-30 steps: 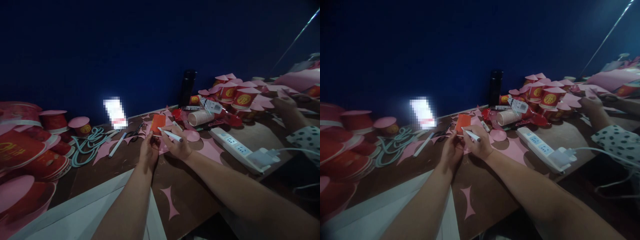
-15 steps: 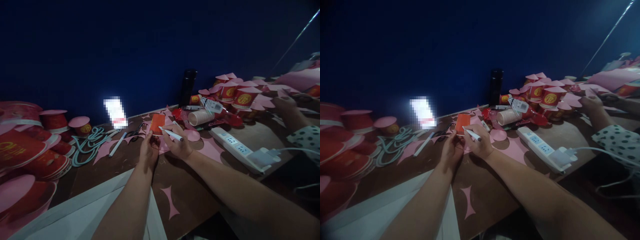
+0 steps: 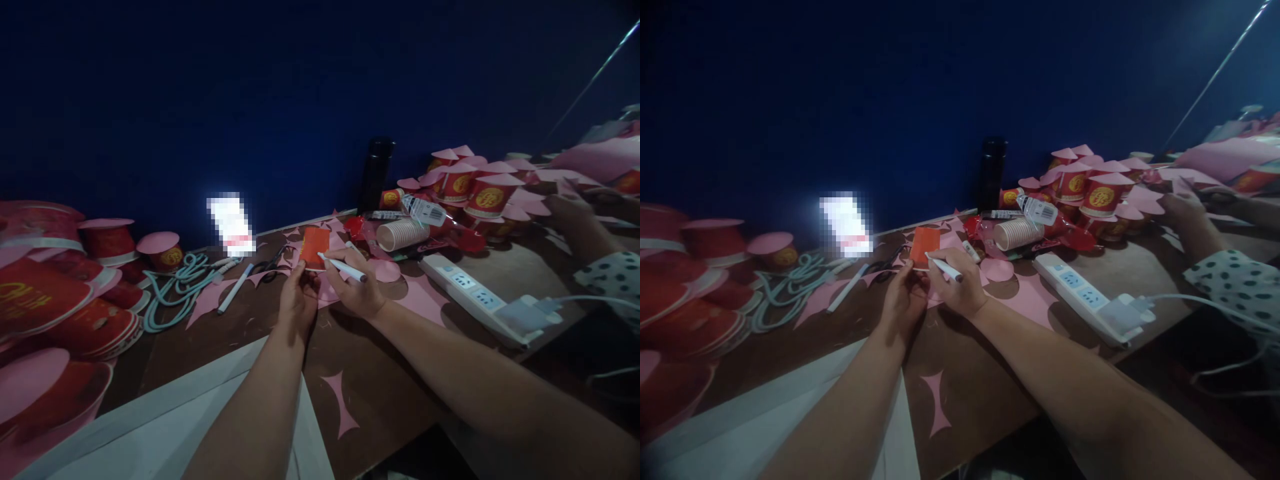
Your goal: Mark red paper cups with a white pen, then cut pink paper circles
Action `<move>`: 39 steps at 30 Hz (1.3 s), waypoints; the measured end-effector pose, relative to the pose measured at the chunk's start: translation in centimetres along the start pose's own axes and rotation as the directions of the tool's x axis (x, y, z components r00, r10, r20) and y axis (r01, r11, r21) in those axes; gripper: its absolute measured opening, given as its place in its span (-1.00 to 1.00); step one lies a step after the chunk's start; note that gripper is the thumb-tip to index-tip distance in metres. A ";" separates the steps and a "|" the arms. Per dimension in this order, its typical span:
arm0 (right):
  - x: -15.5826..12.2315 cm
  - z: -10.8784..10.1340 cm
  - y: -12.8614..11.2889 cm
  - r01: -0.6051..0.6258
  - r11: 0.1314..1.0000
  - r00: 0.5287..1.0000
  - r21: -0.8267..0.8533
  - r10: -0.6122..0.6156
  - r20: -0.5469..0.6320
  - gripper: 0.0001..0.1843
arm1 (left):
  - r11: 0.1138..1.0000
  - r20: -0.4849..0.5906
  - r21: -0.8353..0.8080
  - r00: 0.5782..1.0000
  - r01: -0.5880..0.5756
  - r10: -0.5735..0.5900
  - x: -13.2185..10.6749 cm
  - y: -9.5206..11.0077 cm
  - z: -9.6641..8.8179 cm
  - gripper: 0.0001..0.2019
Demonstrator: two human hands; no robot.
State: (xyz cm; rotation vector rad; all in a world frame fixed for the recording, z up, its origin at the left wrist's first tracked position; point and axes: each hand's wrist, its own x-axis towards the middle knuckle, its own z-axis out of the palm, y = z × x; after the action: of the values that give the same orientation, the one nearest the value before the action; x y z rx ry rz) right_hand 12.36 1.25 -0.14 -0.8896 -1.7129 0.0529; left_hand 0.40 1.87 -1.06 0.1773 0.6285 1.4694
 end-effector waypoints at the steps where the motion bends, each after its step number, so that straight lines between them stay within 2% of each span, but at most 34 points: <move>1: 0.0 0.0 0.0 -0.003 1.000 1.000 -0.004 0.003 0.001 -0.86 | 1.000 0.005 0.001 1.000 -0.003 0.003 0.0 0.0 0.0 -0.97; 19: 0.3 -0.2 -0.1 -0.028 1.000 0.999 0.005 0.028 -0.025 -0.88 | 1.000 -0.024 0.027 1.000 -0.012 0.012 -0.4 -0.1 0.5 -0.94; 39: 0.3 -0.3 -0.2 -0.049 0.999 0.999 0.009 0.049 -0.019 -0.86 | 0.994 -0.034 0.105 0.999 -0.039 0.042 0.0 -0.4 0.0 -0.86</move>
State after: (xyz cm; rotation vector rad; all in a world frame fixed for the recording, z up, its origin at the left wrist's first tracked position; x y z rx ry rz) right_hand 12.48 1.22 0.32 -0.9231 -1.6721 0.0837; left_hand 0.75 1.77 -1.24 0.2468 0.7358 1.4823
